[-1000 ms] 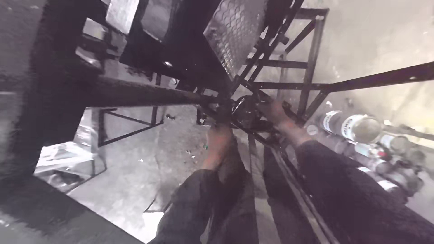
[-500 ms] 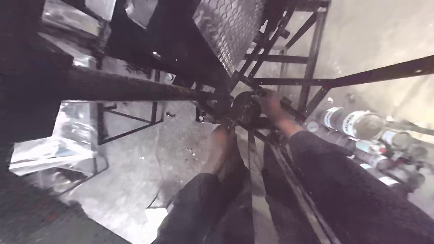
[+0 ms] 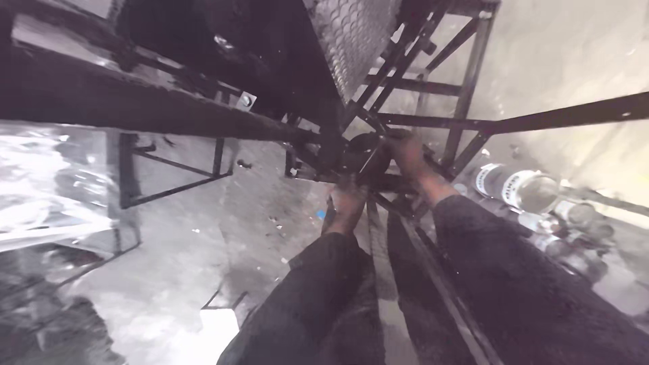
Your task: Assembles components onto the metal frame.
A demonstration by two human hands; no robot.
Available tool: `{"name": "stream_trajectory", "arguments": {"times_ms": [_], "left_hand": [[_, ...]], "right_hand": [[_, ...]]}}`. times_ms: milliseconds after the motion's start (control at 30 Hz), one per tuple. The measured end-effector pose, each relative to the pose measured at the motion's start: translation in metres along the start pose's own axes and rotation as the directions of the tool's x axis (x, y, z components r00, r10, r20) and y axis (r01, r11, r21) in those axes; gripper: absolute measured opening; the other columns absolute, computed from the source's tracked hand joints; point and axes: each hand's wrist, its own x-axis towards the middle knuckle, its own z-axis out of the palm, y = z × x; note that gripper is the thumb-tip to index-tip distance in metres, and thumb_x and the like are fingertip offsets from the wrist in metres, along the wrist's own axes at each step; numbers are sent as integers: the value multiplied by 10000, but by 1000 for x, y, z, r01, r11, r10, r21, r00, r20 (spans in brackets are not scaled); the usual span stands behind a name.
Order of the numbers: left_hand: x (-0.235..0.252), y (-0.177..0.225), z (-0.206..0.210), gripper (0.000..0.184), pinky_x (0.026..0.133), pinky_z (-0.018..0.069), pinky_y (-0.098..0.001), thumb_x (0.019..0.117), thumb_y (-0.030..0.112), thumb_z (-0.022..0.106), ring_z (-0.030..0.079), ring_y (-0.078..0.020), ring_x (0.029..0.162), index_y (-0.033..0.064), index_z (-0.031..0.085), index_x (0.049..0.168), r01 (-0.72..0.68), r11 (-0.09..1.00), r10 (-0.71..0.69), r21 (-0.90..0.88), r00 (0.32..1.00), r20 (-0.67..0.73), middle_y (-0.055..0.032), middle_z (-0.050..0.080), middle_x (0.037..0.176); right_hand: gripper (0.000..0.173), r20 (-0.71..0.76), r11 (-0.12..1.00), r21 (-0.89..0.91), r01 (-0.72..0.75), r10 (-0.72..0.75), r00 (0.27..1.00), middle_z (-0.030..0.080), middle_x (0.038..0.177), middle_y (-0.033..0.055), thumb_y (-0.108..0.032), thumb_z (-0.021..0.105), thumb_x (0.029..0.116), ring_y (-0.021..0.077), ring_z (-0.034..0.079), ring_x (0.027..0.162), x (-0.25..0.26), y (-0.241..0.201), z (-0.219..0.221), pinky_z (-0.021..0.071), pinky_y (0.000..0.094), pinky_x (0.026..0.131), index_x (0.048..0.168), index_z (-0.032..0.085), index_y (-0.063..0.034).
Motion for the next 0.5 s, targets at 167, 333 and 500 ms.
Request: {"name": "stream_trajectory", "arguments": {"times_ms": [167, 333, 500], "left_hand": [[-4, 13, -9, 533, 1020, 489, -583, 961, 439, 681, 643, -377, 1193, 88, 649, 1360, 107, 993, -105, -49, 994, 42, -191, 686, 1264], [-10, 16, -8, 588, 1030, 479, -585, 926, 445, 722, 638, -396, 1198, 28, 643, 1334, 124, 990, -123, -70, 992, 20, -222, 677, 1261], [-6, 16, -8, 565, 1006, 493, -590, 915, 407, 740, 659, -398, 1156, 16, 651, 1313, 93, 993, -93, -69, 996, 1, -225, 697, 1208]], "right_hand": [[172, 41, 995, 92, -29, 25, 999, 741, 875, 33, -151, 788, 889, 95, 678, 715, 1, -5, -6, 589, 318, 695, 1040, 766, -71], [220, 75, 980, -200, -18, 34, 997, 733, 1157, 111, -186, 712, 959, 261, 678, 1090, 2, -14, -2, 514, 507, 975, 1161, 759, -110], [212, 63, 990, -141, 15, -7, 998, 749, 1061, 98, -218, 760, 929, 229, 696, 989, 9, -9, 1, 545, 480, 905, 1103, 767, -98]]}}
